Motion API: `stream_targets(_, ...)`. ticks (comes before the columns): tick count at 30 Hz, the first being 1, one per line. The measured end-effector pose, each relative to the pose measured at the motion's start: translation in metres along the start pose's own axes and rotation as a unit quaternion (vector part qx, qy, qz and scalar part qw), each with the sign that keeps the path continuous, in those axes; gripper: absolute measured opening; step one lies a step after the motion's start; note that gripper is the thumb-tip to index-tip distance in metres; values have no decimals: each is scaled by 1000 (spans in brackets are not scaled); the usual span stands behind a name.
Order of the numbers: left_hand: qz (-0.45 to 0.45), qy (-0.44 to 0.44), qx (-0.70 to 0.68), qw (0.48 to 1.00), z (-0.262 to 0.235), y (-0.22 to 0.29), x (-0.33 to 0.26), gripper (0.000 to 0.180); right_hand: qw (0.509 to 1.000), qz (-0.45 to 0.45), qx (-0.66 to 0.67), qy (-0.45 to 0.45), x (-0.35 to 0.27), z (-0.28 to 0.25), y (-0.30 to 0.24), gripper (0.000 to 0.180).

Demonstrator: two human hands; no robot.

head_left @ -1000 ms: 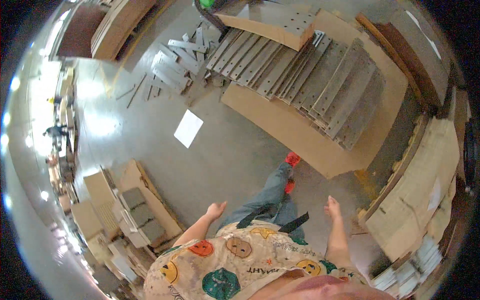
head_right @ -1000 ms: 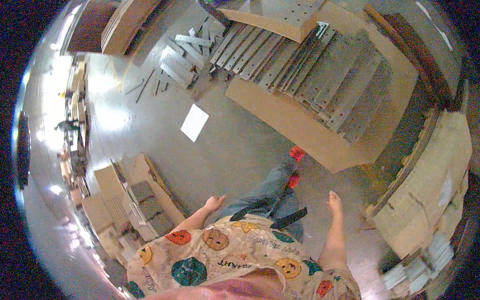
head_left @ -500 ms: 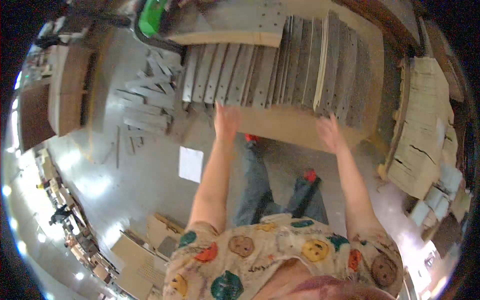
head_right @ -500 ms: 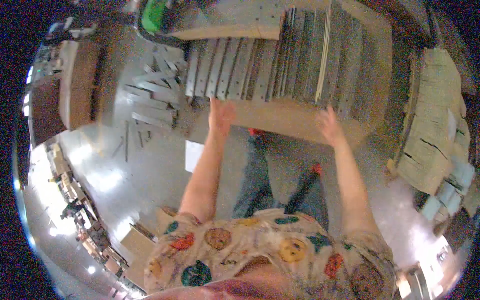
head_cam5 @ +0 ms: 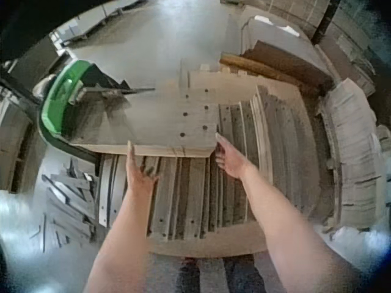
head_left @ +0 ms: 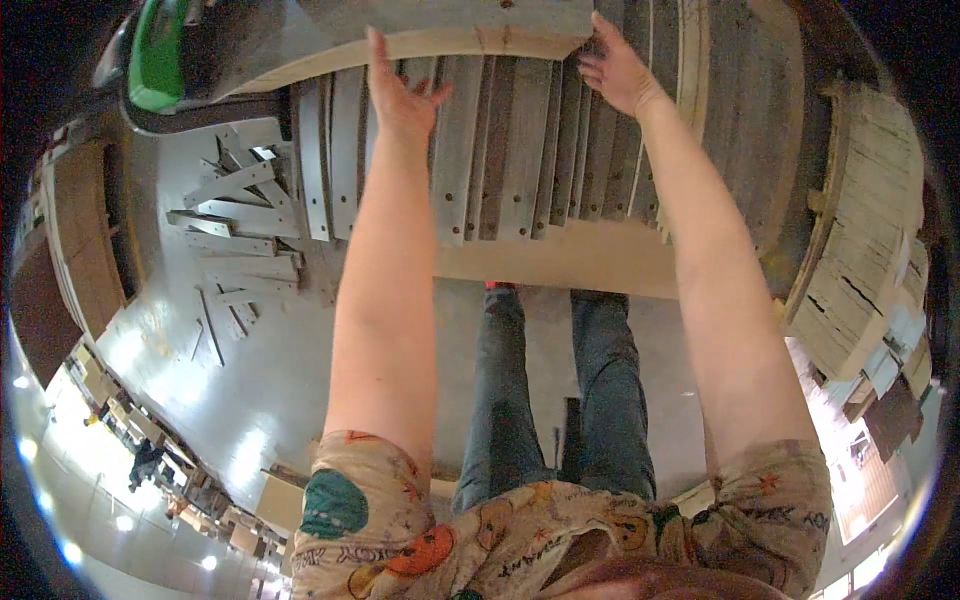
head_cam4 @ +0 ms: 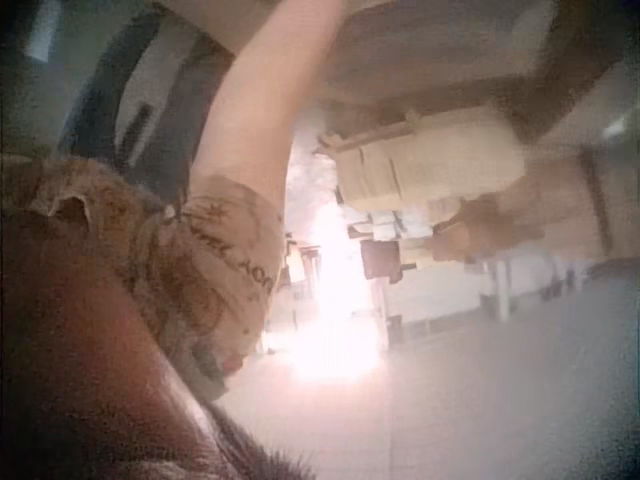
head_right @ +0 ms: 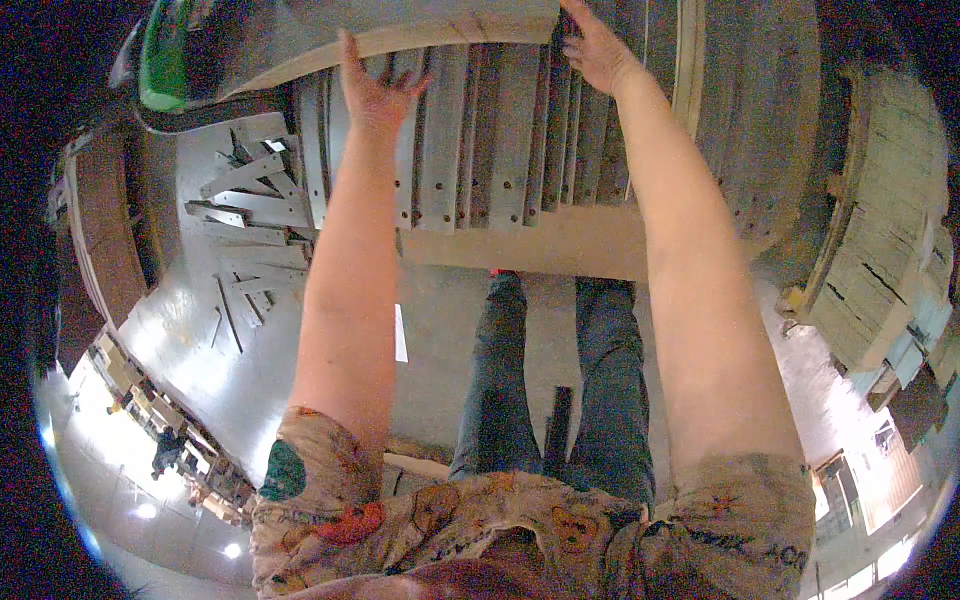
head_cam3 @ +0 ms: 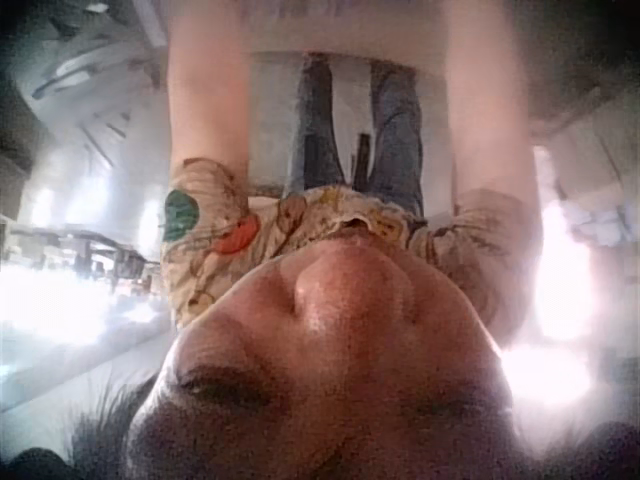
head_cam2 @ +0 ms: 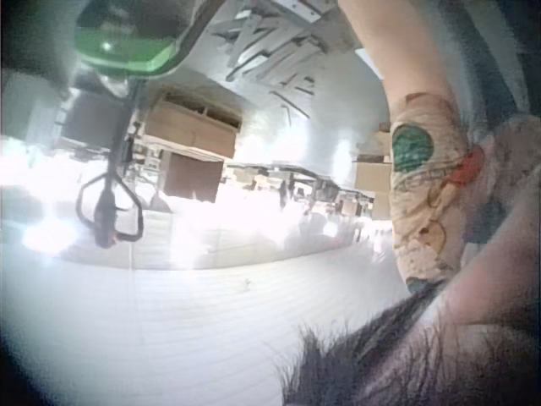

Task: The person picks up curved wooden slats from a table and stacks them on a large pallet by hand.

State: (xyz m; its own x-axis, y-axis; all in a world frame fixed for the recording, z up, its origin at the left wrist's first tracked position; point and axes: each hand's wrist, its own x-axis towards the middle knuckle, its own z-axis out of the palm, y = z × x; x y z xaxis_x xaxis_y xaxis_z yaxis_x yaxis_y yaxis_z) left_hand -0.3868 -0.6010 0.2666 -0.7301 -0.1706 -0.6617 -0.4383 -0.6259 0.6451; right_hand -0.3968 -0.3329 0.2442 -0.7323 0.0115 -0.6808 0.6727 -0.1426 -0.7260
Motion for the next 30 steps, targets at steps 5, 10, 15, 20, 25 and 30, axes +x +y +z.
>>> stream_targets(5,27,15,-105,994,24,0,18,85,963,42,146,-223,34,-16,-8,100)
stream_targets(10,14,-38,-8,999,27,-5,35,101,960,-103,83,-245,44,-15,8,90)
stream_targets(15,33,-118,19,992,14,-10,49,96,937,-127,210,-249,37,13,3,78)
stream_targets(20,39,-77,0,996,25,-16,37,98,946,-26,230,-227,36,-9,18,69)
stream_targets(25,1,-16,16,1000,13,-27,20,88,967,-83,191,-144,30,-11,71,49)
stream_targets(30,14,10,45,999,4,-38,-15,89,960,-18,251,-123,-22,-7,77,27)
